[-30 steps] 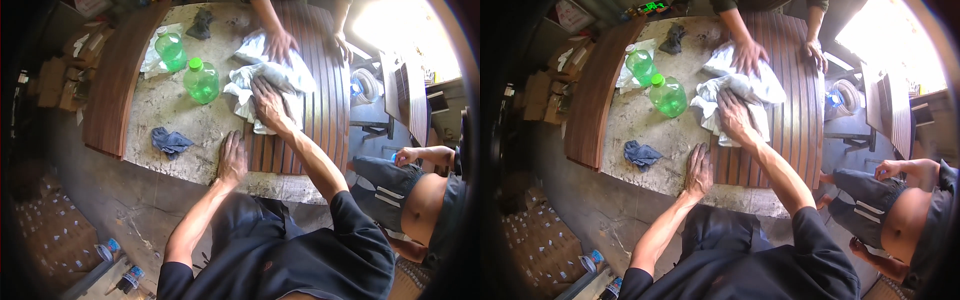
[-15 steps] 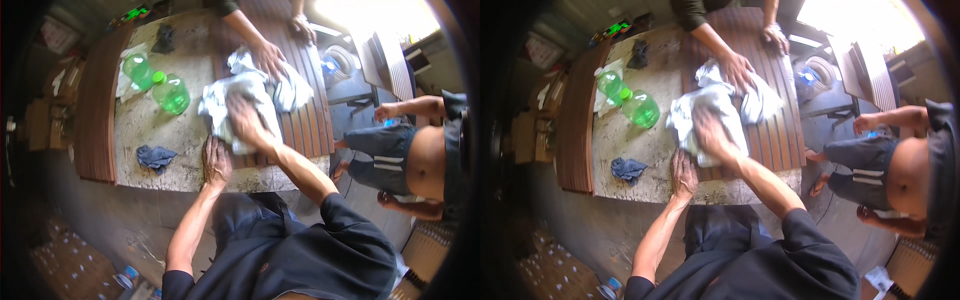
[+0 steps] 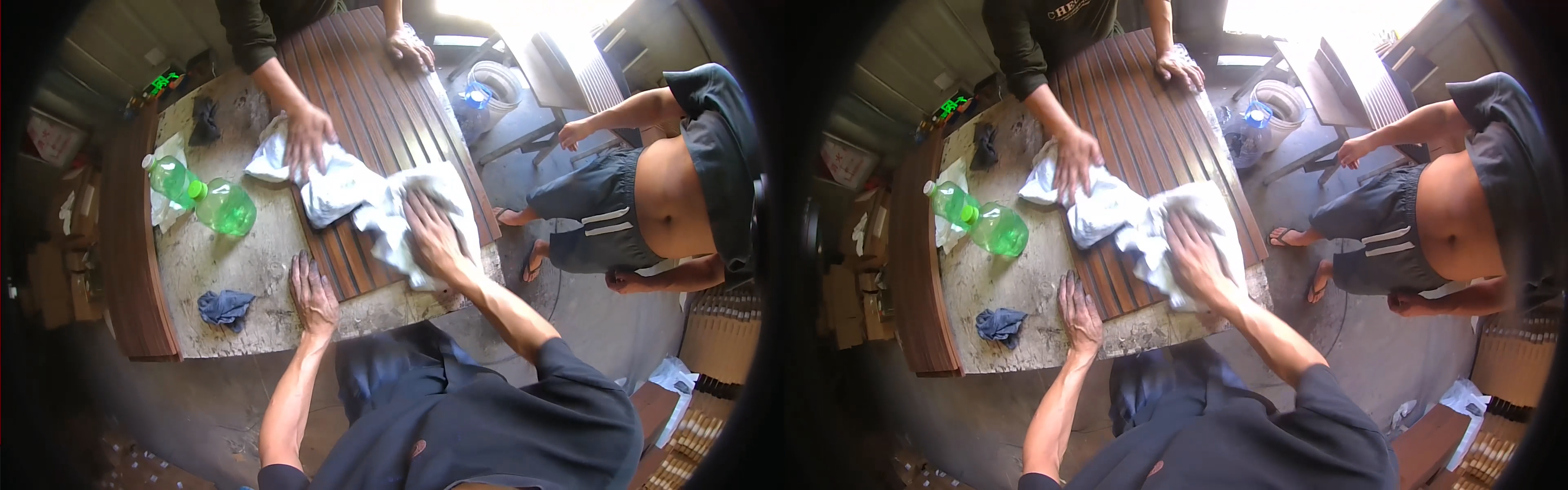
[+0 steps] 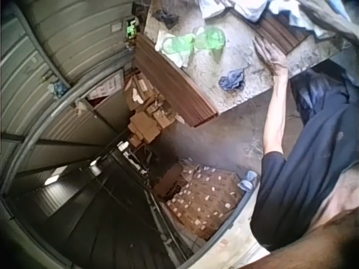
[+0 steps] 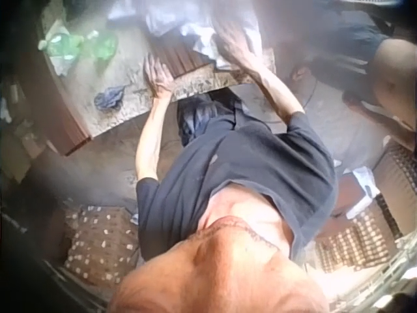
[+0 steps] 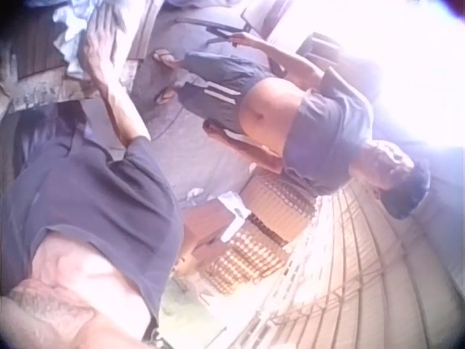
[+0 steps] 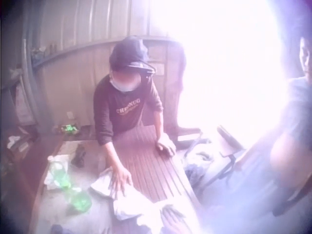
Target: The person uses a cloth to wipe down a slatted wood panel on a workbench, applying a liquid from a green bottle and working with another person to clean the surface. They move the cloth along the slats, pick up a white cloth to continue wiping, and finally set the panel aside.
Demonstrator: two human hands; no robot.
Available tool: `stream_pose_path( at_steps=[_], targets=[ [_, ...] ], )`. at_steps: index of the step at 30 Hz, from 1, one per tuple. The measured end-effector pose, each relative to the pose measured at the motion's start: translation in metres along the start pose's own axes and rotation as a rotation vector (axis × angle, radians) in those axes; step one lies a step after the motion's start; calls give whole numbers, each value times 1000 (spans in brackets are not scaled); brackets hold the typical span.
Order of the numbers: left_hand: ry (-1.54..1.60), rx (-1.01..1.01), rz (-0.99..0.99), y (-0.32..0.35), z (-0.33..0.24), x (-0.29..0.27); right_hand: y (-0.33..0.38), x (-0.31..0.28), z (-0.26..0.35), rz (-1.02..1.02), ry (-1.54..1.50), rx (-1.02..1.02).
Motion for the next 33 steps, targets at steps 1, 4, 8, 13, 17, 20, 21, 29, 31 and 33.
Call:
stream_pose_path(
  at_steps=[1,4,8,13,17,20,21,29,31,33],
  targets=[
    [-9,7,12,-2,-4,-2,25,-4,-8,78,45,20],
    [-18,13,19,-8,-13,2,9,-41,-55,-151,64,50],
    [0,42,41,-10,-15,13,-93,-74,-130,-358,155,160],
    [-10,13,11,0,4,3,-4,-50,-64,-229,81,120],
    [-10,27,22,-7,-9,0,58,-50,-72,-71,119,216],
    [-7,22,42,-7,-10,5,-25,-66,-97,-209,163,109],
    [-8,25,50,-7,-10,5,-60,-71,-108,-283,146,116],
    [21,-1,25,-1,1,2,-1,-15,-39,-227,18,-58],
    [-7,22,46,-6,-7,-3,46,-22,-9,-26,-9,-2],
    [-12,-7,63,-6,-7,-1,17,-29,-25,-90,-86,-47]
  ],
)
Point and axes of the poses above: each hand's wrist, its own y-axis away from the middle knuckle, its own x-axis out of the palm, z = x × y, the point moved 9 cm from there along -y, towards the middle knuckle, and after that the axes turned 4 degrees about -z, right-handed, at the moved point
